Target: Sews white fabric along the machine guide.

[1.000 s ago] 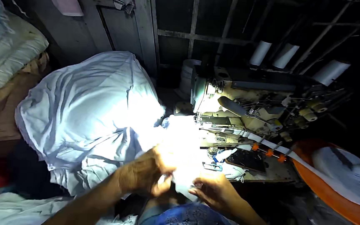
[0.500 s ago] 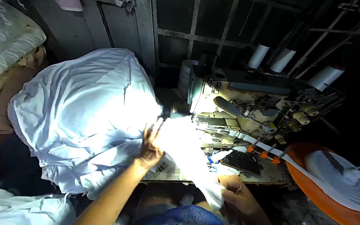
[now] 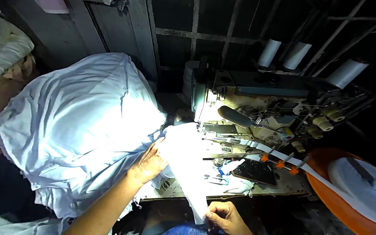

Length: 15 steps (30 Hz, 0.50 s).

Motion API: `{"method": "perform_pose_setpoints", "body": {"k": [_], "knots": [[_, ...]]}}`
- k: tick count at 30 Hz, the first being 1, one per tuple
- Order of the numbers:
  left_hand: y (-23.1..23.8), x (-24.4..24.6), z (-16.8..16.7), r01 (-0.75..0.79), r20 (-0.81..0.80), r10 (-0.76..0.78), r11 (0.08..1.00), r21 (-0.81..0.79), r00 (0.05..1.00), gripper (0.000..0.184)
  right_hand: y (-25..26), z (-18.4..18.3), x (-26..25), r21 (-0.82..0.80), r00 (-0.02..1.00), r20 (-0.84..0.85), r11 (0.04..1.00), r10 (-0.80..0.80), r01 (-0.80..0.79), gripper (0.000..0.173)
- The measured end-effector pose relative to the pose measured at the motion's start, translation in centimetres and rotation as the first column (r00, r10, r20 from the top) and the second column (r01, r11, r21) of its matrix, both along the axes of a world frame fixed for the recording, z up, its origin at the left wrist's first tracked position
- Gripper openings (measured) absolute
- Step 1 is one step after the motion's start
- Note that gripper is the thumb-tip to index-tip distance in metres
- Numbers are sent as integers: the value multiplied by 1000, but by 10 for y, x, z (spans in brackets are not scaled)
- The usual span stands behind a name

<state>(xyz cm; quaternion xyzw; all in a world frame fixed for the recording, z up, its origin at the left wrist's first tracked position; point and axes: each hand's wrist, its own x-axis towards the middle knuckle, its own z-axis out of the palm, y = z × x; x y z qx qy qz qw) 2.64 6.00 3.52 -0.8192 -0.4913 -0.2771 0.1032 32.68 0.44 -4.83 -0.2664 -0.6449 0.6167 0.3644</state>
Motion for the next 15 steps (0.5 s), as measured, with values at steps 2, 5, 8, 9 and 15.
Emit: {"method": "perform_pose_setpoints", "body": {"k": [2,5,8,9,15], "knots": [[5,3,12,-33,12,35,990,-135,999,29,3,1,-5,18,998,16,998,-68,67,14],[15,14,40,-113,102,169,903,-415,980,32,12,-1,-12,144,987,42,979,-154,146,16],[40,21,60,-140,132,262,802,-581,956,32,26,-3,-20,208,981,30,961,-192,182,16],[53,19,56,-136,109,239,808,-574,965,32,31,-4,-23,219,979,25,956,-204,193,16],[108,9,36,-101,-49,89,923,-371,995,21,61,-6,-41,271,960,-22,923,-279,275,17]]}}
